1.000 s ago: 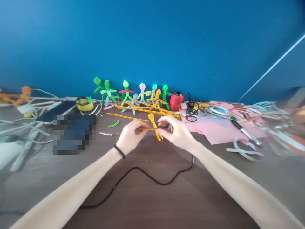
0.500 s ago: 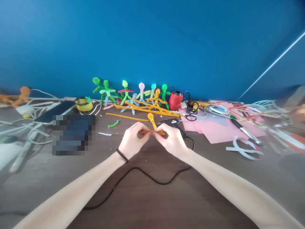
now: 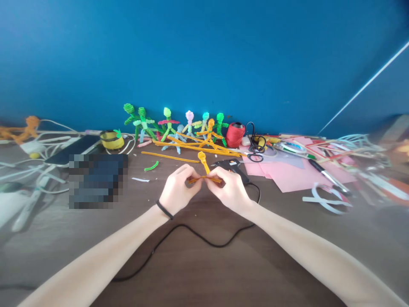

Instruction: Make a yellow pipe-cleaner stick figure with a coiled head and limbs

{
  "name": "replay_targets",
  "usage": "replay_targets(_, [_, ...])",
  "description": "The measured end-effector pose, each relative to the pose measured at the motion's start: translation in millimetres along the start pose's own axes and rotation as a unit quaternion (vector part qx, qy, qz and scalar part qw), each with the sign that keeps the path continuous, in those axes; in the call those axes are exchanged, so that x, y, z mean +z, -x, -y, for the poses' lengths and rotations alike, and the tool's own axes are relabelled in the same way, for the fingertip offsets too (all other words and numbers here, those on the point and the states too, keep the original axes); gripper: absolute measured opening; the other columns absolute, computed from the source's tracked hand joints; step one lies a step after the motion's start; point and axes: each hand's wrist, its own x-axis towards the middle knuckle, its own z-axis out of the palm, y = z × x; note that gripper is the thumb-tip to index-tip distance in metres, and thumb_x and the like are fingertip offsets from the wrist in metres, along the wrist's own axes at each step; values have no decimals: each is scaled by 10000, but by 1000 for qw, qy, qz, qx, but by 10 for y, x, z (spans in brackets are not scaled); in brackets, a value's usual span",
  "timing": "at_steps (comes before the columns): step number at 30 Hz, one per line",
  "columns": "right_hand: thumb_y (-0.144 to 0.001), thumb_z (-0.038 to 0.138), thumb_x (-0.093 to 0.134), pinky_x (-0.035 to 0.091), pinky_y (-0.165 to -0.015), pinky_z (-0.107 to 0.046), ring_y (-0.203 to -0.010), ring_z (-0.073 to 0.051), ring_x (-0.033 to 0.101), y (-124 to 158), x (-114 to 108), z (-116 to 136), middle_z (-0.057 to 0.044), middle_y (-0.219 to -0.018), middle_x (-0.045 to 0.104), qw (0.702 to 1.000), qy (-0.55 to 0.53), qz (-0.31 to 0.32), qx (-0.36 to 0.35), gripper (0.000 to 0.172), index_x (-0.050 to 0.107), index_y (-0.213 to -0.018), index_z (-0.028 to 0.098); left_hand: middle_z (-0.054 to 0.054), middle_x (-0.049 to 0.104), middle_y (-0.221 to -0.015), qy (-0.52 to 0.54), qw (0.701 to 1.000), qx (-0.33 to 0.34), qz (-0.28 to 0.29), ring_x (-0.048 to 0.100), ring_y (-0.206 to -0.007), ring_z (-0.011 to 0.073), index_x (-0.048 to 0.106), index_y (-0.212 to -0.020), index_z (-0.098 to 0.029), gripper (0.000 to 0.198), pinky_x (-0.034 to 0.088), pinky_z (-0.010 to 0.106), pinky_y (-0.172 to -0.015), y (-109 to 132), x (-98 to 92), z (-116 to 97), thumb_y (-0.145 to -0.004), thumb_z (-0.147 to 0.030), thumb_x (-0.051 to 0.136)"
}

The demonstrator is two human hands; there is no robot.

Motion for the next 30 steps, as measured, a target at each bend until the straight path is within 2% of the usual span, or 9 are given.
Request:
replay_targets(7, [-760,175,490,410,-565,-200,-577,-97,516,9,-5,6,-13,-674,591,1000,6,8,-14,78,566,-750,164,-28,445,-622,0,1000,15,0,443,-588,85,434,-585,-177,151,374,196,-549,6,-4,-15,-710,-131,504])
replay_targets(24, [-770,128,423,354,-522,-212,-533,-99,422,53,35,36,4,-575,444,996,51,26,-63,169,485,-622,178,-16,409,-595,-69,997,34,14,412,-577,101,383,-540,-185,175,361,208,-544,27,0,-82,-694,-136,449])
replay_targets(30, [-776,114,413,348,-517,-214,-531,-101,417,57,30,25,-1,-575,434,994,64,27,-82,181,497,-626,170,-18,402,-599,-79,996,28,18,415,-583,99,375,-540,-186,171,360,200,-545,37,10,-94,-685,-125,442])
